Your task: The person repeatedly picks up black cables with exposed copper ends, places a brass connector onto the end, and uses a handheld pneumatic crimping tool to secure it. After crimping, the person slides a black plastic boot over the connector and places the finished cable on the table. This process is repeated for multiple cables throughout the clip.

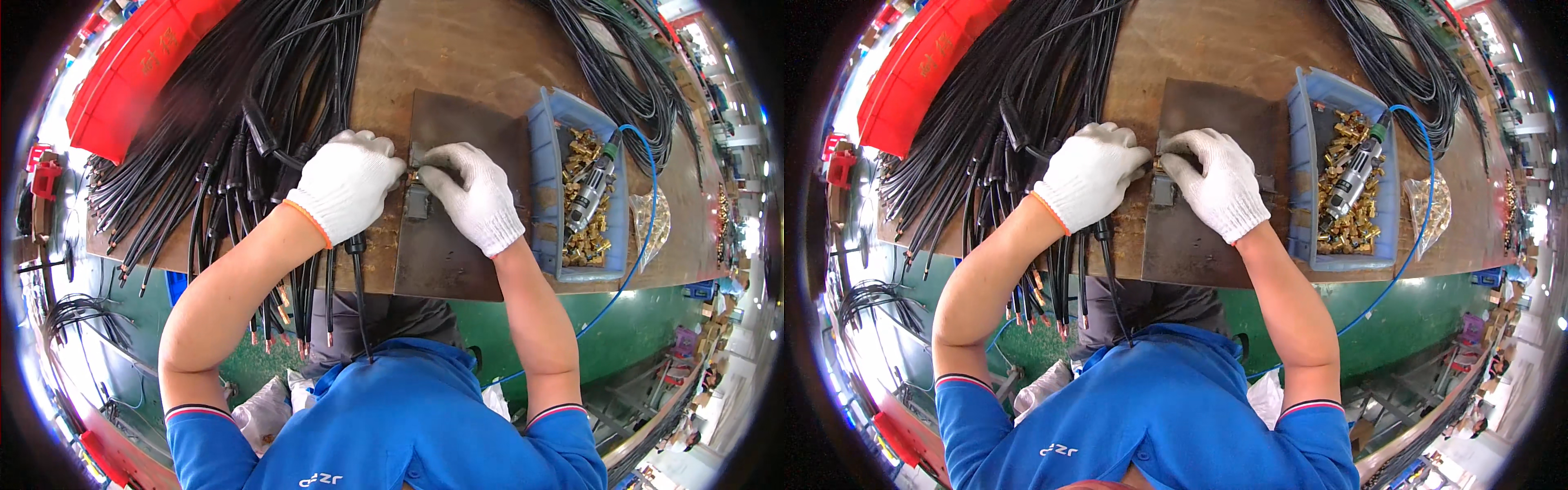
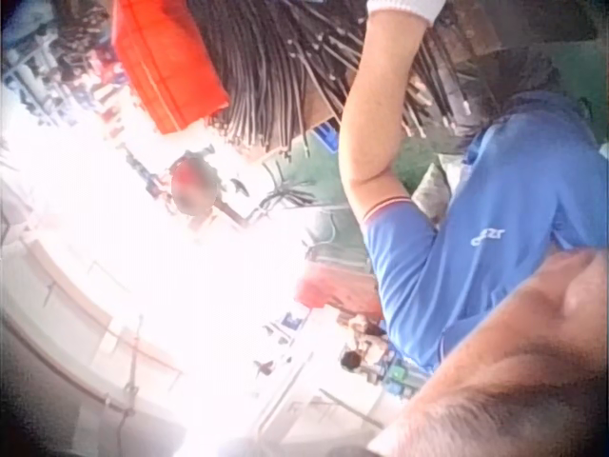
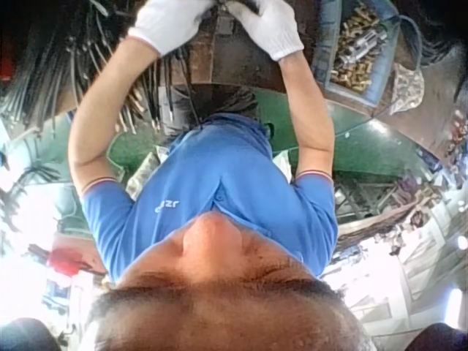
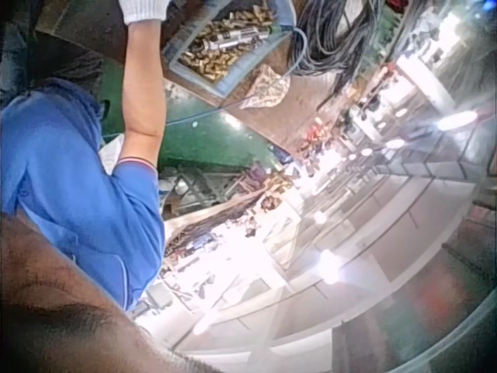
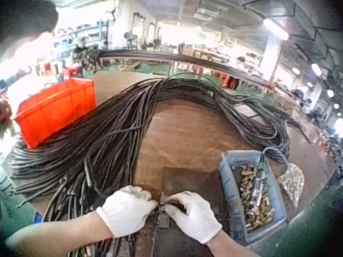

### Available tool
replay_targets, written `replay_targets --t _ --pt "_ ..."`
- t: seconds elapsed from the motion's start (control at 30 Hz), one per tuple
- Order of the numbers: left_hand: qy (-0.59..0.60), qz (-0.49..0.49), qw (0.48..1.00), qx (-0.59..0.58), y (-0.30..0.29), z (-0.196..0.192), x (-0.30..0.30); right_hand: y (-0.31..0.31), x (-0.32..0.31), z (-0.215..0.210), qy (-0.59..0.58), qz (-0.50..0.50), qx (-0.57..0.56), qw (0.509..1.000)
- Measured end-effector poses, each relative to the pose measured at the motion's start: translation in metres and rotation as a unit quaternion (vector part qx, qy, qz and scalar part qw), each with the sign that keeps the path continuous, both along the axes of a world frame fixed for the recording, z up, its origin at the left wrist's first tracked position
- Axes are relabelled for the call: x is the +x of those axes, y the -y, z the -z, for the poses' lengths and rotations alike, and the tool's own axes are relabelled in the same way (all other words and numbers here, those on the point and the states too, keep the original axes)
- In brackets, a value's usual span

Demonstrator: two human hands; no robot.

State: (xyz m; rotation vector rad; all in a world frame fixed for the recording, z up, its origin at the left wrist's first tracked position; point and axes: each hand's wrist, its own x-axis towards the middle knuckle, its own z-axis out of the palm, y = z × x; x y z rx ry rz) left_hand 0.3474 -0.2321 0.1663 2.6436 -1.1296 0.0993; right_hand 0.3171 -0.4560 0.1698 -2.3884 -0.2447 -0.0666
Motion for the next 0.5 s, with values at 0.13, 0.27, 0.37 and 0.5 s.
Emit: replay_targets --t 0.13,0.27,0.37,0.5 --pt "0.003 0.014 1.000 -0.016 -0.0025 0.0033 0.0011 -0.0011 0.0011 -0.0016 -0.031 -0.002 0.005 1.000" --pt "-0.009 0.010 1.000 -0.017 -0.0027 0.0051 0.0018 -0.0024 0.0022 -0.0020 -0.040 0.001 0.015 0.999" --pt "-0.012 0.005 1.000 -0.025 -0.0031 0.0066 0.0016 -0.0034 0.0025 -0.0014 -0.041 0.002 0.031 0.999" --pt "-0.038 0.006 0.999 -0.025 -0.0033 0.0067 0.0035 -0.0006 0.0028 0.0028 -0.041 0.000 0.053 0.998"
